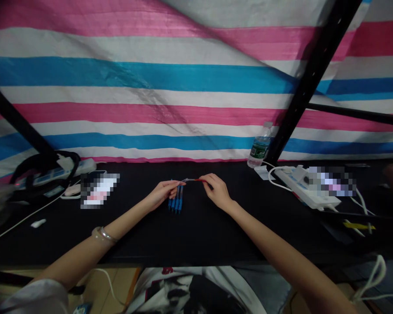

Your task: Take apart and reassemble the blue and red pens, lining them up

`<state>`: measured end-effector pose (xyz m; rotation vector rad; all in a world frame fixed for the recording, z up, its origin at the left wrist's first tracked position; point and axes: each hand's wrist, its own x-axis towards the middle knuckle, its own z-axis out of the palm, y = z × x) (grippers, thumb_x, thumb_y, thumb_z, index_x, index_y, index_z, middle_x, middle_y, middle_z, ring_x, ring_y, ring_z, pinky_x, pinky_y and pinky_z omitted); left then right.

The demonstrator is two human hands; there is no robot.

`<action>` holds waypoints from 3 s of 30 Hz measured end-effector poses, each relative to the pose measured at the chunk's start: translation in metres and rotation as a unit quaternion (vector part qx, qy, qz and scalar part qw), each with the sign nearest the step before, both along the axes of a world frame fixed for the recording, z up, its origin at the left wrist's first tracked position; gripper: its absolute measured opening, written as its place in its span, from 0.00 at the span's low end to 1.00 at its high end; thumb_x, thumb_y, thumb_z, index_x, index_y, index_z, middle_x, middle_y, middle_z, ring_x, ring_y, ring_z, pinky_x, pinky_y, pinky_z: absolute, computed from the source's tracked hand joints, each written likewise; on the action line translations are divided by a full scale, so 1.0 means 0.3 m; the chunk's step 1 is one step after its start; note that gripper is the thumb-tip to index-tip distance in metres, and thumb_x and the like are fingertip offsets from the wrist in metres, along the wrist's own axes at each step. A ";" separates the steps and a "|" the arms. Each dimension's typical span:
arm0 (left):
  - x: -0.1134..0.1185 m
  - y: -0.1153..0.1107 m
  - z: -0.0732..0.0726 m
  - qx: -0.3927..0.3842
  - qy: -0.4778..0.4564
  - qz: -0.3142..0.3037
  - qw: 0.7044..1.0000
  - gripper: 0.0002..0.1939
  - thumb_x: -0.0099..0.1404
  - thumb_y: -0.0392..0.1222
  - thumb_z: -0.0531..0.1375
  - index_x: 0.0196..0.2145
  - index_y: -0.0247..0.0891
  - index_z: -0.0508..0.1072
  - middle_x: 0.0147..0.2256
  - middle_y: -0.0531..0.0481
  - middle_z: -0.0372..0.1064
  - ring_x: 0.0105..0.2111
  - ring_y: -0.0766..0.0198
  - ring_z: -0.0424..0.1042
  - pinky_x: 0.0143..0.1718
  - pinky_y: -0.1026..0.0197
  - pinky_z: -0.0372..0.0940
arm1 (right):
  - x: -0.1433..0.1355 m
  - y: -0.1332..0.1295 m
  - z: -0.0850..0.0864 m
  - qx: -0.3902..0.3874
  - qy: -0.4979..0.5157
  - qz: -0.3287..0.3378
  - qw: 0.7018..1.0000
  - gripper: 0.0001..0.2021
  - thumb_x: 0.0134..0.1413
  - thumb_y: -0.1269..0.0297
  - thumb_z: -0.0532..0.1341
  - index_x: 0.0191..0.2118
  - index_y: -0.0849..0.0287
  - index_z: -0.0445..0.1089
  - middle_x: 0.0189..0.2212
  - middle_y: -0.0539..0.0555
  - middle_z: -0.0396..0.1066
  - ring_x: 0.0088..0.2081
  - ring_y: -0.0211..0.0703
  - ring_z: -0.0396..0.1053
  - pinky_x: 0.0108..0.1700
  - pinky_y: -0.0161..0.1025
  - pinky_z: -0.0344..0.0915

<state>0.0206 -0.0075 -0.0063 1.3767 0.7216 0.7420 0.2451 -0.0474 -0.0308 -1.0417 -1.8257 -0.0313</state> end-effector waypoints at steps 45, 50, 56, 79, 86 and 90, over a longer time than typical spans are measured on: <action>0.001 -0.018 0.003 0.084 0.046 0.049 0.994 0.14 0.48 0.45 0.67 0.30 0.33 0.71 0.24 0.49 0.72 0.21 0.69 0.67 0.23 0.67 0.58 | -0.040 -0.045 0.030 -0.006 -0.083 0.059 0.995 0.09 0.57 0.62 0.54 0.38 0.58 0.69 0.30 0.55 0.71 0.31 0.43 0.66 0.35 0.40 0.63; 0.003 -0.019 0.003 0.075 0.027 0.047 0.996 0.13 0.50 0.45 0.66 0.30 0.34 0.71 0.28 0.47 0.74 0.21 0.70 0.67 0.25 0.66 0.60 | -0.039 -0.051 0.031 -0.051 -0.054 0.036 0.997 0.09 0.57 0.60 0.54 0.37 0.58 0.67 0.29 0.55 0.70 0.30 0.42 0.66 0.35 0.40 0.61; 0.005 -0.005 0.002 0.020 -0.015 0.090 0.996 0.14 0.50 0.45 0.66 0.29 0.32 0.69 0.28 0.46 0.73 0.21 0.70 0.66 0.26 0.65 0.62 | -0.009 -0.029 0.007 -0.133 0.032 -0.013 0.991 0.07 0.57 0.61 0.52 0.38 0.56 0.62 0.29 0.51 0.67 0.31 0.41 0.66 0.36 0.38 0.60; 0.001 0.009 0.004 -0.027 -0.037 0.132 0.990 0.15 0.49 0.46 0.66 0.29 0.31 0.71 0.30 0.44 0.74 0.22 0.71 0.66 0.28 0.65 0.62 | -0.010 -0.022 0.006 -0.198 0.040 0.058 0.978 0.08 0.60 0.59 0.48 0.38 0.56 0.60 0.27 0.49 0.66 0.25 0.36 0.62 0.30 0.34 0.58; -0.007 0.007 0.001 0.022 -0.019 0.111 0.993 0.15 0.49 0.44 0.66 0.31 0.31 0.72 0.30 0.44 0.74 0.23 0.70 0.67 0.29 0.65 0.63 | -0.015 -0.019 0.005 -0.221 0.032 0.054 0.973 0.19 0.62 0.55 0.44 0.24 0.57 0.58 0.20 0.47 0.62 0.23 0.35 0.61 0.30 0.34 0.57; -0.008 0.001 0.005 0.042 -0.014 0.105 0.994 0.14 0.50 0.44 0.66 0.30 0.31 0.72 0.30 0.45 0.74 0.24 0.69 0.68 0.30 0.64 0.64 | -0.019 -0.011 -0.005 -0.253 0.078 0.051 0.963 0.23 0.61 0.51 0.44 0.19 0.57 0.54 0.12 0.46 0.57 0.18 0.34 0.57 0.27 0.34 0.57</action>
